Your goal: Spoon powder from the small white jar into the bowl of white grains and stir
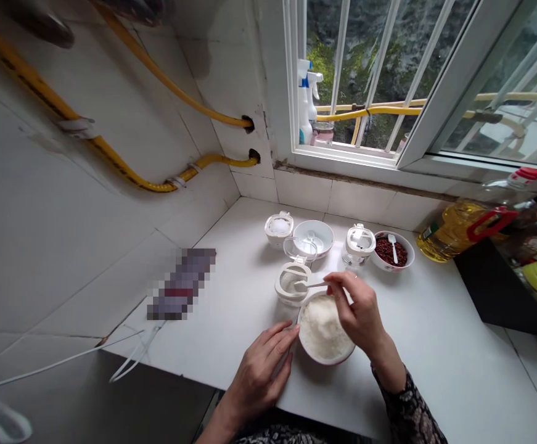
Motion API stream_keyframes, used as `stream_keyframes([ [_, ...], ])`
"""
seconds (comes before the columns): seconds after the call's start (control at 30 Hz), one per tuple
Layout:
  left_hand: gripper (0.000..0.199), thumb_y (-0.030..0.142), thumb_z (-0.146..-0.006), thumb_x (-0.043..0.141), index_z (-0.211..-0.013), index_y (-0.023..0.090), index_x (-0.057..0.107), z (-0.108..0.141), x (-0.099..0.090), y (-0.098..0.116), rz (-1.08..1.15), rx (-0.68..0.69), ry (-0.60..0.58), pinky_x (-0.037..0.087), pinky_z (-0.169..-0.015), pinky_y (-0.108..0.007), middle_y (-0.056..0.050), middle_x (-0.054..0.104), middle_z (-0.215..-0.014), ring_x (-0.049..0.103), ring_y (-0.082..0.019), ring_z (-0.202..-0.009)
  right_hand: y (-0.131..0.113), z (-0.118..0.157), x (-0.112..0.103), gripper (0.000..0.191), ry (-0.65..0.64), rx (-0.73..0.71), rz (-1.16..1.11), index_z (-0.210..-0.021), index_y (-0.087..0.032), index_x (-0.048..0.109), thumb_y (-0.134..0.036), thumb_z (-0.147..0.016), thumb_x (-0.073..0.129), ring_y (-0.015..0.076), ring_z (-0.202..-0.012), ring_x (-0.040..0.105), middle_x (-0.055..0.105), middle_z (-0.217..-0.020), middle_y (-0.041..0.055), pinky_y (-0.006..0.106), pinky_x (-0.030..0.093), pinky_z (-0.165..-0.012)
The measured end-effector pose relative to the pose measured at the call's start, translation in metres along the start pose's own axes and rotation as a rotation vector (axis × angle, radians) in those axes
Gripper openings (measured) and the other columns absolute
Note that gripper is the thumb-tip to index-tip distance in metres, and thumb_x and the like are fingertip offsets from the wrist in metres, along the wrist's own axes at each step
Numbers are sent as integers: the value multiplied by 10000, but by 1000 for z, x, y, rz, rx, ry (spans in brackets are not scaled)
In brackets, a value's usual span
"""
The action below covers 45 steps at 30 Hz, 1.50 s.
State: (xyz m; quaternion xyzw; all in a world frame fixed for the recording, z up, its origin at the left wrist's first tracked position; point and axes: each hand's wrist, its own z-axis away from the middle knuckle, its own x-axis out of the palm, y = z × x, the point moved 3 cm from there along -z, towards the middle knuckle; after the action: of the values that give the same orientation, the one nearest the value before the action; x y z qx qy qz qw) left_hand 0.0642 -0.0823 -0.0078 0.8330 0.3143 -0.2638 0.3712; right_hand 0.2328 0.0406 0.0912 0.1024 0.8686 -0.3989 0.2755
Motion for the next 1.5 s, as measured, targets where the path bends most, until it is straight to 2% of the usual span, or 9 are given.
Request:
stream_keyframes([
  [0.1,632,39,-919,452,-1535,152,369,0,0,0,5,4,-7,593,-948,-405,-135,719,-1162,646,-265,-1180,8,3,-17,147,29,135,-11,-939,-211,645,-239,-984,508,168,-623,610,629,-693,15,293,490,-620],
  [0.2,651,35,-923,451,-1553,157,341,0,-1,0,4,16,-3,593,-946,-401,-138,717,-1185,650,-266,-1177,16,6,-26,168,-15,125,56,-910,-213,650,-234,-975,496,171,-619,594,626,-695,21,299,479,-622],
  [0.33,669,29,-924,464,-1564,164,320,0,-3,0,1,27,4,596,-936,-380,-125,716,-1202,642,-259,-1181,20,10,-20,193,-89,32,139,-880,-210,650,-192,-958,474,191,-657,606,680,-744,57,318,469,-639],
  [0.43,669,26,-922,461,-1562,166,324,1,-2,-1,5,23,-2,593,-938,-376,-116,713,-1206,638,-254,-1182,22,13,-9,216,-154,34,130,-853,-209,641,-164,-941,449,199,-696,624,702,-774,70,317,465,-646],
  [0.53,659,24,-925,458,-1557,164,334,2,-2,-1,10,22,-5,586,-946,-377,-118,712,-1208,633,-254,-1185,26,14,-4,205,-167,161,54,-830,-208,644,-194,-921,462,193,-679,623,697,-748,55,310,455,-635],
  [0.7,656,18,-924,459,-1553,163,344,1,-2,-1,15,29,-2,585,-944,-364,-121,709,-1215,634,-249,-1177,40,17,-11,215,-55,494,-186,-787,-193,654,-326,-878,511,156,-527,521,580,-566,-4,282,390,-529],
  [0.87,658,15,-923,468,-1552,167,350,2,-1,-2,15,36,13,583,-949,-358,-125,700,-1219,633,-246,-1173,47,20,-14,255,-3,617,-344,-760,-180,652,-414,-808,561,139,-492,459,548,-530,-12,270,344,-489],
  [1.23,632,25,-934,463,-1544,161,366,5,1,-3,3,41,22,584,-949,-347,-127,699,-1213,632,-239,-1169,46,22,-12,233,-13,589,-186,-747,-190,644,-362,-822,507,155,-533,503,567,-550,-10,290,399,-573],
  [1.5,621,21,-928,471,-1530,148,387,5,1,-5,14,33,9,582,-967,-356,-135,690,-1228,620,-242,-1192,48,22,-11,240,-3,580,-198,-757,-187,656,-372,-821,517,155,-537,518,578,-553,-5,284,405,-562],
])
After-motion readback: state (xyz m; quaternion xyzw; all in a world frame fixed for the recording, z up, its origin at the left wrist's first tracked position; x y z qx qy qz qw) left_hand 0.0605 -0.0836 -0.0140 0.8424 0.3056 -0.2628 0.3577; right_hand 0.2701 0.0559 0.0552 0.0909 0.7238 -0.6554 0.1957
